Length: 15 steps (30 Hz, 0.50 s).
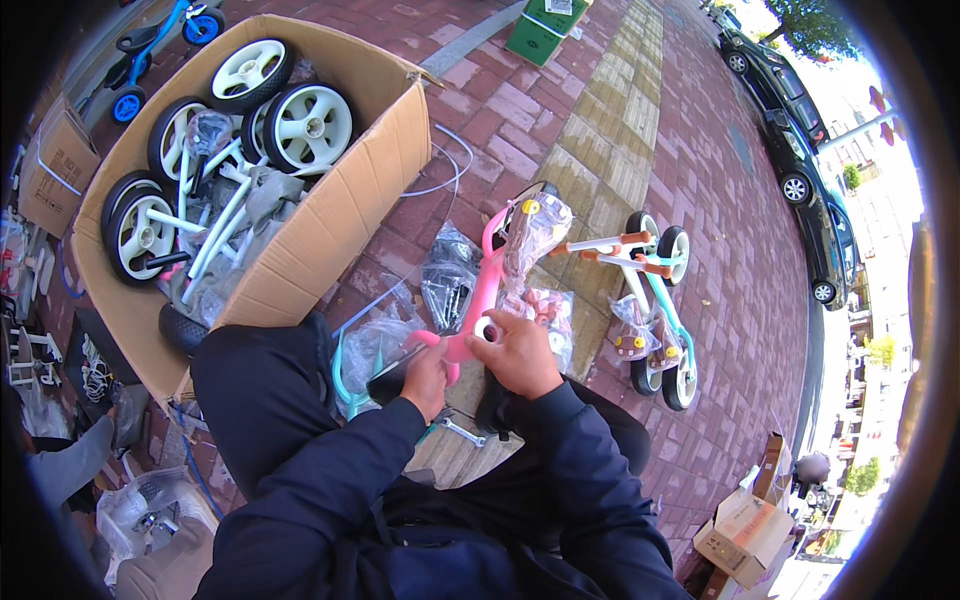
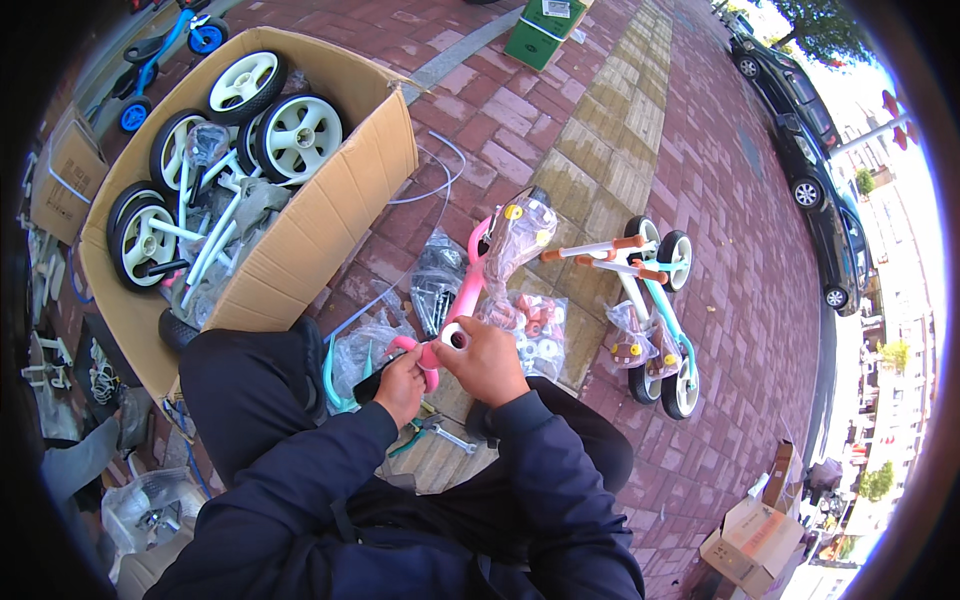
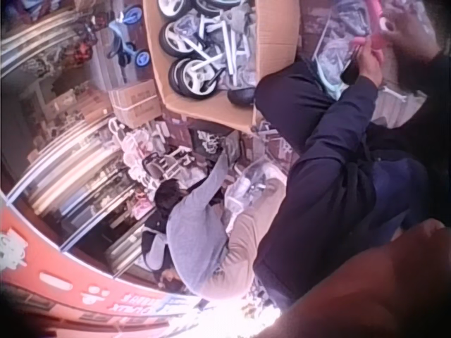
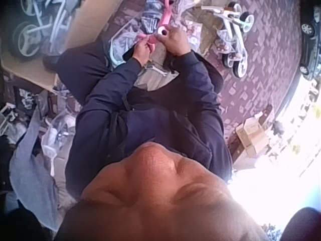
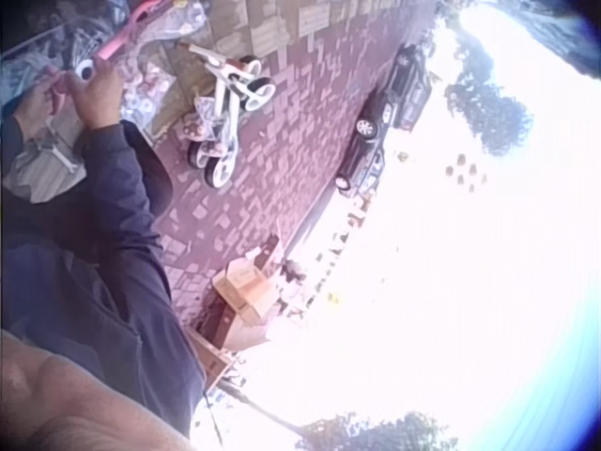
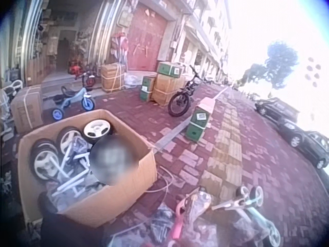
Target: The person assembles a child's tricycle by attaching wheels to the frame, connecting the handlebar stem, and securing the handlebar grips. The person uses a wrench to tighten bolts and screws during the process.
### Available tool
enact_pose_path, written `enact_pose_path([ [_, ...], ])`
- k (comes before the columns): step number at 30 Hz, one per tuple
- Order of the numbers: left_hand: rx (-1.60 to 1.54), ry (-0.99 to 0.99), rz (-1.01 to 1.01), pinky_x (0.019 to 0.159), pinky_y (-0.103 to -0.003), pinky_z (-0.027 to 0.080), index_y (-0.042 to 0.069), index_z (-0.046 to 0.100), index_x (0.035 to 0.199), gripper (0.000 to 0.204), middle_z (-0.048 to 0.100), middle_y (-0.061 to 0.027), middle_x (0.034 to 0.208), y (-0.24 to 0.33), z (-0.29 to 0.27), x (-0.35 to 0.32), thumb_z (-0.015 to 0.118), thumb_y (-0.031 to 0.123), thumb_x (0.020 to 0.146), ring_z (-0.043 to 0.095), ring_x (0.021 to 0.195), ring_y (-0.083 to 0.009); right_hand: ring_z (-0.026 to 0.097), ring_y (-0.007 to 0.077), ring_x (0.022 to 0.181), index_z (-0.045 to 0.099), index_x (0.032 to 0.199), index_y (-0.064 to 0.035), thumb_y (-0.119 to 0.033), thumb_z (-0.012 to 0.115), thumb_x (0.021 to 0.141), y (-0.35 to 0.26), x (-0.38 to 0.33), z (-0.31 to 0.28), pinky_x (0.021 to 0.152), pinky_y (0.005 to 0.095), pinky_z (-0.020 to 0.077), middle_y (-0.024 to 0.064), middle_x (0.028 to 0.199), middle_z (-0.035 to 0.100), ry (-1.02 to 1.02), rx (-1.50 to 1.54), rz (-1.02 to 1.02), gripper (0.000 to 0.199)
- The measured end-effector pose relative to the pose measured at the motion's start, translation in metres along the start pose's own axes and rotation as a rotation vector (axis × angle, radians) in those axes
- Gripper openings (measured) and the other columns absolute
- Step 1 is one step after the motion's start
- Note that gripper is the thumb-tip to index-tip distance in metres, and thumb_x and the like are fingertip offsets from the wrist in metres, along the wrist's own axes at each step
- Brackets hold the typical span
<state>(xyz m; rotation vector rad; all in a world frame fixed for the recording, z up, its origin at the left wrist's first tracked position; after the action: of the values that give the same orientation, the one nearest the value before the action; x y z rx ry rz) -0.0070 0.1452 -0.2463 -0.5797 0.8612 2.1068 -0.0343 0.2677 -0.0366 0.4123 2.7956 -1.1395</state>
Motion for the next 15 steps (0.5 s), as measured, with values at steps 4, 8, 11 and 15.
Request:
enact_pose_path([
  [4, 0.003, -0.019, 0.024, 0.109, -0.035, 0.037, 0.007, 0.056, 0.134, 0.045, 0.062, -0.0066, 0.131, 0.002, 0.004, 0.0, 0.053, 0.039, 0.104, 0.054, 0.126, -0.0183, 0.071, 0.0391, 0.086, 0.069, 0.115, 0.0012, -0.03, 0.077, 0.08, 0.005, 0.001, 0.005, 0.076, 0.042, 0.0551, 0.0243, 0.092, 0.072, 0.003, -0.074, 0.036, 0.048],
  [8, -0.051, -0.01, 0.008, 0.109, -0.037, 0.037, 0.007, 0.057, 0.134, 0.046, 0.062, -0.0069, 0.13, 0.003, 0.004, -0.003, 0.053, 0.041, 0.103, 0.054, 0.125, -0.019, 0.072, 0.032, 0.092, 0.067, 0.119, 0.0023, -0.031, 0.08, 0.079, 0.013, 0.001, 0.008, 0.081, 0.038, 0.0541, 0.0236, 0.104, 0.072, -0.058, 0.143, -0.03, 0.054],
  [11, -0.099, 0.03, -0.009, 0.111, -0.039, 0.035, 0.007, 0.057, 0.134, 0.047, 0.061, -0.0081, 0.131, 0.005, 0.003, -0.005, 0.052, 0.042, 0.103, 0.053, 0.126, -0.02, 0.07, 0.0274, 0.097, 0.065, 0.123, 0.0042, -0.031, 0.083, 0.078, 0.023, 0.003, 0.018, 0.086, 0.0351, 0.0525, 0.0217, 0.11, 0.072, -0.132, 0.25, -0.025, 0.06],
  [15, -0.072, 0.055, 0.012, 0.113, -0.041, 0.033, 0.006, 0.056, 0.135, 0.049, 0.058, -0.0094, 0.135, 0.011, 0.003, -0.007, 0.05, 0.044, 0.104, 0.05, 0.129, -0.0208, 0.068, 0.0233, 0.092, 0.063, 0.127, 0.0054, -0.032, 0.083, 0.079, 0.022, 0.005, 0.03, 0.086, 0.033, 0.0515, 0.0205, 0.113, 0.072, -0.034, 0.237, -0.096, 0.064],
])
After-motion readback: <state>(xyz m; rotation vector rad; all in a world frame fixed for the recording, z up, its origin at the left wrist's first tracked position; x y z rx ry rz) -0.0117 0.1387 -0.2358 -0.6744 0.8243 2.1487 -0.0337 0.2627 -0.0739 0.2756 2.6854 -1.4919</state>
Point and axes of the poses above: each hand's wrist, its own x-axis towards the middle knuckle, its own z-axis out of the palm, y = z × x, the point moved 7 cm from there along x, towards the middle knuckle
